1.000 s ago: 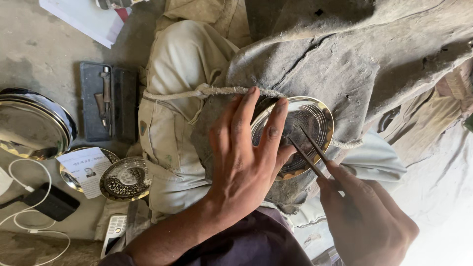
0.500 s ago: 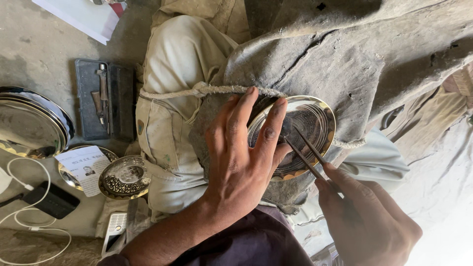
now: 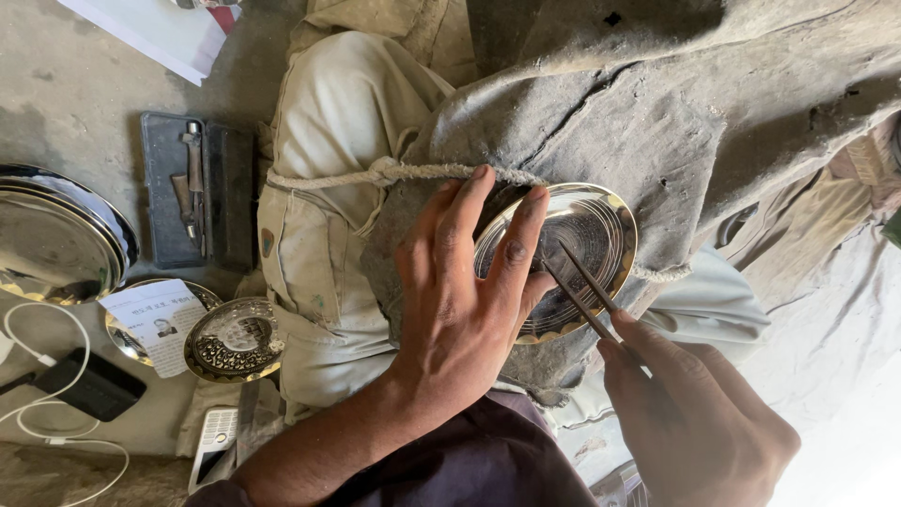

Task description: The person sits on the floor holding a brass plate on a cloth-covered lap pad and engraves decorative patterns into it. They use a small punch held in one hand and strike it with a wooden mallet, repositioning the punch repeatedly to work pattern details across the plate surface.

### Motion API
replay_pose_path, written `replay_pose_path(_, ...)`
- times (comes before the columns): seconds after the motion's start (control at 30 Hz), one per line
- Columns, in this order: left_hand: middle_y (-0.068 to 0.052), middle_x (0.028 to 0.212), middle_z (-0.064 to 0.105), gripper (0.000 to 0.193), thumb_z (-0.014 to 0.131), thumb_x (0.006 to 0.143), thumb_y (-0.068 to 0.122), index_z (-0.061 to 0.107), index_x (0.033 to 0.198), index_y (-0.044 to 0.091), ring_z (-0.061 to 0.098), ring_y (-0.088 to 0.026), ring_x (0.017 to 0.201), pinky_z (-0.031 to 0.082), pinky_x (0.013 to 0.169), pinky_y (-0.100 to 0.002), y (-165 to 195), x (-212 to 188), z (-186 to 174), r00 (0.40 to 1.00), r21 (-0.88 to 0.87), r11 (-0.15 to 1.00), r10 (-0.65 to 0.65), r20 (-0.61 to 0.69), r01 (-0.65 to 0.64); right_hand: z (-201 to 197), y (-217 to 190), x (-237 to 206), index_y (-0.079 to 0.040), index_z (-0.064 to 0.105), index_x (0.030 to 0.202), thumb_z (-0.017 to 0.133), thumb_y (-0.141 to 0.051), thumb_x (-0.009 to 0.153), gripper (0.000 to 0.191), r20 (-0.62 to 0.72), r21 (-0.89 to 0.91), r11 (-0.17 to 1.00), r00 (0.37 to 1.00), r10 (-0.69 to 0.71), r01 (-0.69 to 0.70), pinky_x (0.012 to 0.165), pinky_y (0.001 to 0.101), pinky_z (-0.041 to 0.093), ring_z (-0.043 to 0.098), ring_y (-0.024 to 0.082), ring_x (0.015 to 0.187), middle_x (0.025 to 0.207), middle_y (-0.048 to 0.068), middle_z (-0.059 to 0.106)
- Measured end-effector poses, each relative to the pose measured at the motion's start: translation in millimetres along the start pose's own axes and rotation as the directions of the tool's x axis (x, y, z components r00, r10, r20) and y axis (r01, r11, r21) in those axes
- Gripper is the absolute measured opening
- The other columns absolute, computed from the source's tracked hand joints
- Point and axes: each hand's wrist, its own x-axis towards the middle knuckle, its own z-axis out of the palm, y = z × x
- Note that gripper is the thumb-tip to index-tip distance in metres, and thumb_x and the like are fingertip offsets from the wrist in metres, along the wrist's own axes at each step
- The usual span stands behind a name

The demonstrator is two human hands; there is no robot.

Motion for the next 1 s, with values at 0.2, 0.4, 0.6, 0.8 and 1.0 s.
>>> replay_pose_path(0.2,-0.023,0.160,0.030,0.078,0.084,0.097,0.029,0.041,0.161,0.011,0.037,-0.041,0.146,0.034,0.121,-0.054,-1.1,-3.2,4.0,1.000,-0.008,1.000,0.003,0.000,-0.003,-1.0,-1.8,2.9,-0.004,0.078,0.111,0.085,-0.004,0.081,0.030,0.033,-0.005,1.000,0.999,-0.003,0.003,0.065,0.0246,0.059,0.075,0.012,0.076,0.086,0.006,0.076)
replay_pose_path(0.4,-0.020,0.131,0.052,0.058,0.071,0.102,0.030,0.050,0.147,0.001,0.057,-0.028,0.112,0.048,0.093,-0.043,-6.1,-8.6,-6.0,0.991,-0.056,0.996,-0.074,-0.111,0.068,-10.9,-19.7,25.7,0.001,0.070,0.123,0.072,-0.011,0.091,0.034,0.212,-0.191,0.955,0.960,-0.185,0.226,0.051,0.0254,0.054,0.072,0.014,0.067,0.091,0.011,0.077)
replay_pose_path(0.6,-0.008,0.092,0.060,0.029,0.065,0.108,0.014,0.063,0.133,0.000,0.061,-0.020,0.076,0.050,0.063,-0.036,-13.6,-17.1,-8.1,0.983,-0.048,0.998,-0.053,-0.174,0.045,12.4,-37.0,12.5,0.001,0.068,0.127,0.062,-0.007,0.095,0.034,0.524,-0.457,0.623,0.758,-0.388,0.635,0.034,0.0212,0.050,0.059,0.009,0.049,0.076,0.007,0.069)
replay_pose_path(0.8,-0.007,0.092,0.057,0.034,0.062,0.108,0.015,0.061,0.137,-0.002,0.057,-0.020,0.079,0.050,0.067,-0.036,-24.6,-21.1,1.3,0.975,-0.097,0.995,-0.007,-0.221,-0.015,-7.7,20.3,31.8,-0.005,0.078,0.115,0.072,-0.010,0.089,0.027,0.488,-0.274,0.332,0.428,-0.761,0.903,0.031,0.0197,0.042,0.054,0.003,0.049,0.074,0.004,0.068)
replay_pose_path(1.0,-0.007,0.092,0.057,0.035,0.064,0.108,0.016,0.061,0.138,-0.001,0.055,-0.020,0.078,0.049,0.068,-0.036,-25.2,-21.5,-0.1,0.976,-0.121,0.992,-0.004,-0.220,-0.023,-21.9,37.5,73.8,0.000,0.075,0.109,0.068,-0.006,0.092,0.020,0.767,-0.236,-0.030,0.168,-0.619,0.971,0.038,0.0201,0.040,0.054,0.003,0.059,0.103,0.006,0.074)
